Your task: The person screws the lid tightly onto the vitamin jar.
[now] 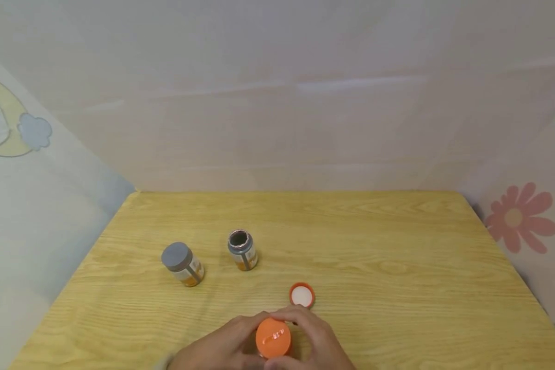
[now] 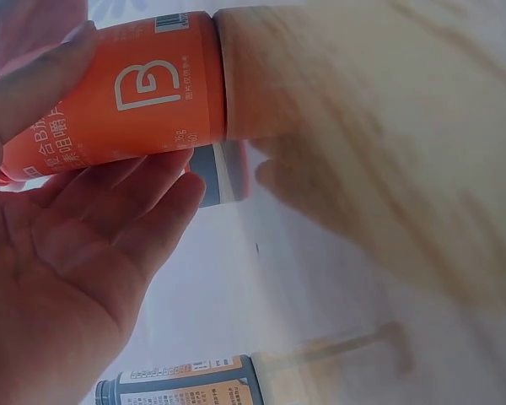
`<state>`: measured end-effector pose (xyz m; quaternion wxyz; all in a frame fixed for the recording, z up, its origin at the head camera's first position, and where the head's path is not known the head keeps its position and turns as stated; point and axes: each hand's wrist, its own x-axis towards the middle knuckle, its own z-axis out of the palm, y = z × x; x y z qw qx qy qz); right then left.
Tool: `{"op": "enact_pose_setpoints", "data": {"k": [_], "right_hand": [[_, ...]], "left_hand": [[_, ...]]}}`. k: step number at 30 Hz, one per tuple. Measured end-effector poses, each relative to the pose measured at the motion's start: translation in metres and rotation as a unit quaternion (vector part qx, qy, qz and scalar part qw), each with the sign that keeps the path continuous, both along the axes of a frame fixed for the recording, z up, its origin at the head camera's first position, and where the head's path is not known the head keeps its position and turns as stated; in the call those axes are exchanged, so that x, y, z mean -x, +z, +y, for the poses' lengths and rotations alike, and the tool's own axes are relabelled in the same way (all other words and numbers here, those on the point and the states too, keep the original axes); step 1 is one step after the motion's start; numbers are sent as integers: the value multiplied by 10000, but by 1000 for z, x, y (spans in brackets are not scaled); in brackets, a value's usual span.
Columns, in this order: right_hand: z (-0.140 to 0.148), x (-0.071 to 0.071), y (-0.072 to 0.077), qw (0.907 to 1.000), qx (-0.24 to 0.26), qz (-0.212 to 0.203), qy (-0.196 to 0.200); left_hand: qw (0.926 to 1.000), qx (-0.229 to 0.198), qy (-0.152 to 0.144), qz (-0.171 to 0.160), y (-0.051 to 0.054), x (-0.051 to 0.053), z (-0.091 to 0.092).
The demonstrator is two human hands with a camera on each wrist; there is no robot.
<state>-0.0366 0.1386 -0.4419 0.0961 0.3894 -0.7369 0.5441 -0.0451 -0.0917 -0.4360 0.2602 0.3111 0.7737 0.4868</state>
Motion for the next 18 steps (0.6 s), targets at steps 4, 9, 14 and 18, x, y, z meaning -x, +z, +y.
{"op": "enact_pose_setpoints", "data": {"k": [4, 9, 14, 18], "right_hand": [[5, 1, 4, 9977, -119, -490, 457], [7, 3, 6, 9906, -293, -988, 897], [3, 1, -1, 9948, -7, -850, 562], [-5, -5, -10, 9968, 417, -676, 101]], "left_hand": [[9997, 81, -85, 227, 0, -1, 0], [9984, 222, -109, 499, -1, -1, -1], [9993, 120, -137, 337, -1, 0, -1], [9975, 343, -68, 608, -1, -1, -1]]}}
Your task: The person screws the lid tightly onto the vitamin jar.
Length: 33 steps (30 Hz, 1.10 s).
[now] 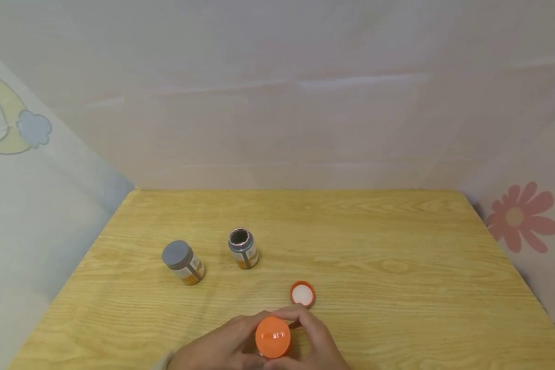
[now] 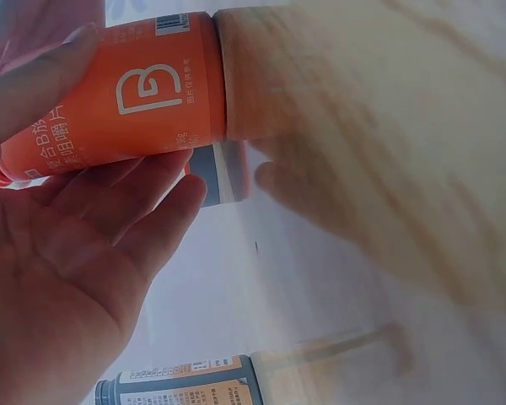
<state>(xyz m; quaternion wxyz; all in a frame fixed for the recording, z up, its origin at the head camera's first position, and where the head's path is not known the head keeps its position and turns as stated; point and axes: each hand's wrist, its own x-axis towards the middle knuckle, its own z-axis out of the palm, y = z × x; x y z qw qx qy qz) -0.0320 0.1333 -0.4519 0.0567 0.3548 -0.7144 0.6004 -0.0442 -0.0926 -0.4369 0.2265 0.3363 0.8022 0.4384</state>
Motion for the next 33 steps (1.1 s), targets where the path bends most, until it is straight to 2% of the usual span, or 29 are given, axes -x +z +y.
{"op": "enact_pose_setpoints", "data": {"k": [3, 6, 10, 12, 14, 17, 20, 24, 27, 29, 33], "right_hand": [[-6, -4, -7, 9992, 196, 121, -333], [-8, -5, -8, 9987, 189, 68, -473], [-4, 0, -7, 9995, 12, 240, -215], [-1, 3, -5, 9987, -101, 490, -1], [3, 5, -3, 9977, -206, 628, 169], [6, 5, 1, 9976, -336, 544, 278], [6, 4, 1, 9988, -239, 384, 189], [1, 2, -3, 9998, 71, 163, -23], [-1, 2, -4, 9999, 80, 42, -59], [0, 4, -4, 9998, -75, 155, 39], [6, 9, 1, 9965, -557, 467, 410]], "left_hand": [[10000, 9, -24, 36, -1, 0, 0], [9999, 23, -69, 98, -1, 2, 0], [9992, 137, -83, 355, -1, 2, 0], [9990, 168, -76, 417, -1, 1, 0], [9994, 107, -69, 309, -1, 0, 0], [9999, -6, -73, 117, 0, 0, 1], [9997, -142, -62, -172, 0, 1, 1], [9991, -191, -41, -388, -1, 2, 1], [9996, -105, -48, -261, -1, 2, 1], [9999, -12, -29, -152, -1, 2, 1], [9991, 307, 47, 279, 0, 0, 1]]}}
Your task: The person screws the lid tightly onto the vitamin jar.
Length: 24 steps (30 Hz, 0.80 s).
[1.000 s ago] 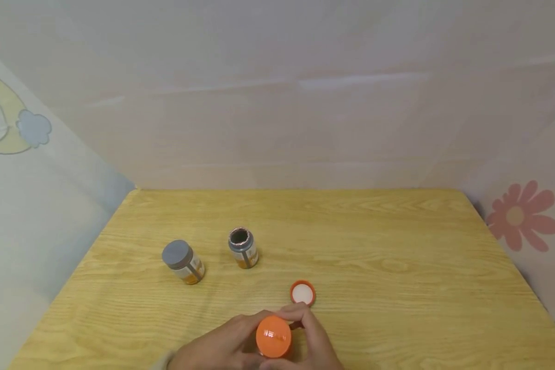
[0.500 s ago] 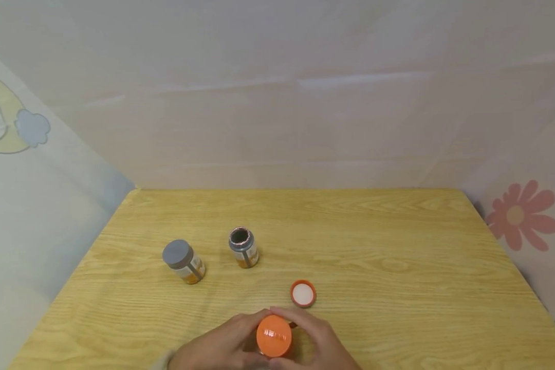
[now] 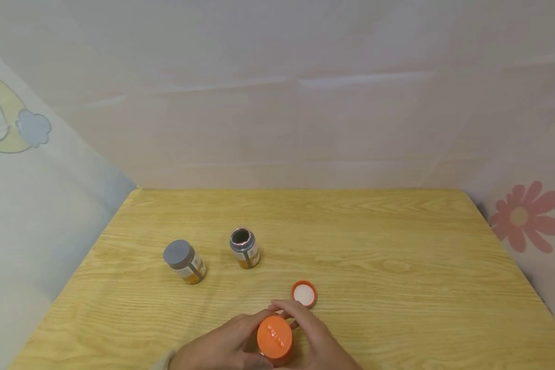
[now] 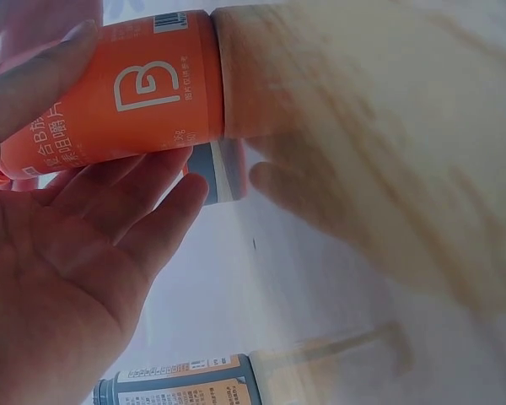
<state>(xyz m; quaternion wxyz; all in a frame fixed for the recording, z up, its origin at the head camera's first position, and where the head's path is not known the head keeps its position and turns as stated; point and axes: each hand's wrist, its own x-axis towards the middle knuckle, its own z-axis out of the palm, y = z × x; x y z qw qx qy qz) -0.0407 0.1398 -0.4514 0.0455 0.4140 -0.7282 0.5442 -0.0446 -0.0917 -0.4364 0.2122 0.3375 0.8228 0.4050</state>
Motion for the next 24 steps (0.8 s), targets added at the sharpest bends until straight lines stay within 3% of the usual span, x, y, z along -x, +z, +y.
{"op": "enact_pose_setpoints", "data": {"k": [4, 9, 12, 15, 20, 22, 24], "right_hand": [[6, 1, 6, 9992, -239, -45, 332], [7, 4, 9, 9968, -286, -436, 605], [6, 6, 6, 9974, -155, -369, 600], [3, 5, 1, 9993, 84, -126, 348], [-1, 2, -4, 9995, 283, -125, 1], [-1, 4, -4, 9997, 224, -24, 6], [1, 6, -3, 9998, 135, 91, 107]], "left_hand": [[9998, -30, -36, 196, 0, -1, 0], [9990, -314, -42, -311, -1, 1, -1], [9974, -400, -11, -599, -1, 2, -1], [9966, -435, -4, -694, -1, 2, -1], [9991, -313, -58, -266, -2, 2, -1], [9998, -169, -66, -3, -2, 1, -1], [10000, -35, -2, 44, -1, 0, 0]]}}
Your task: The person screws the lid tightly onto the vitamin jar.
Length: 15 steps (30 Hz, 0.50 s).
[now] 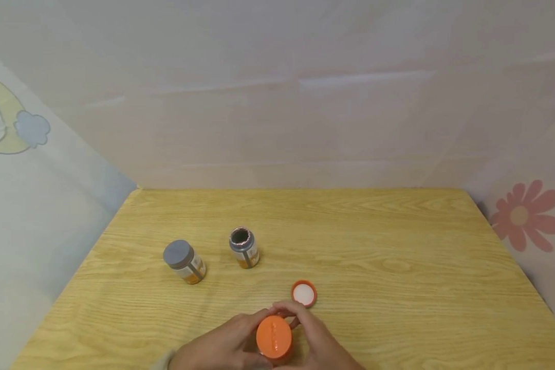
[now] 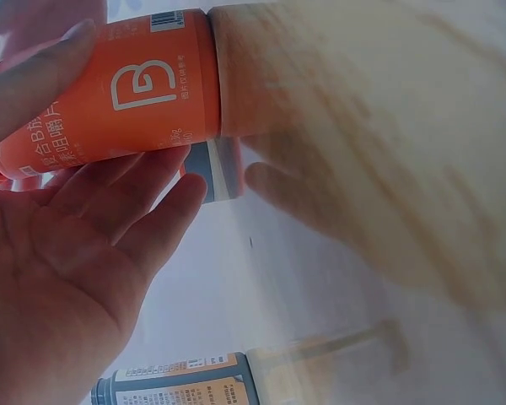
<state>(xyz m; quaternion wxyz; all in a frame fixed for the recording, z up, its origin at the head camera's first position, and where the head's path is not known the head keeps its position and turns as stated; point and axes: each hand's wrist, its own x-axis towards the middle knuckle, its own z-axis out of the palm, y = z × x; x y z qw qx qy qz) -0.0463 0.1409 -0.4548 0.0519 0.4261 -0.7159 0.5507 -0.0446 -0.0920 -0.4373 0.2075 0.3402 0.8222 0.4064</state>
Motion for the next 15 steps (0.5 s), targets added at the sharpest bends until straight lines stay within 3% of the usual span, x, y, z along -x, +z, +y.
{"op": "enact_pose_setpoints", "data": {"k": [4, 9, 15], "right_hand": [[5, 1, 4, 9995, -179, 135, 215], [9, -2, 11, 9979, -471, -237, 365], [9, -2, 13, 9968, -473, -533, 373]], "left_hand": [[9999, 113, 93, -91, 1, -2, 1], [9998, -141, -3, -134, 2, -1, 1], [9960, -508, -12, -730, 3, 1, 0]]}}
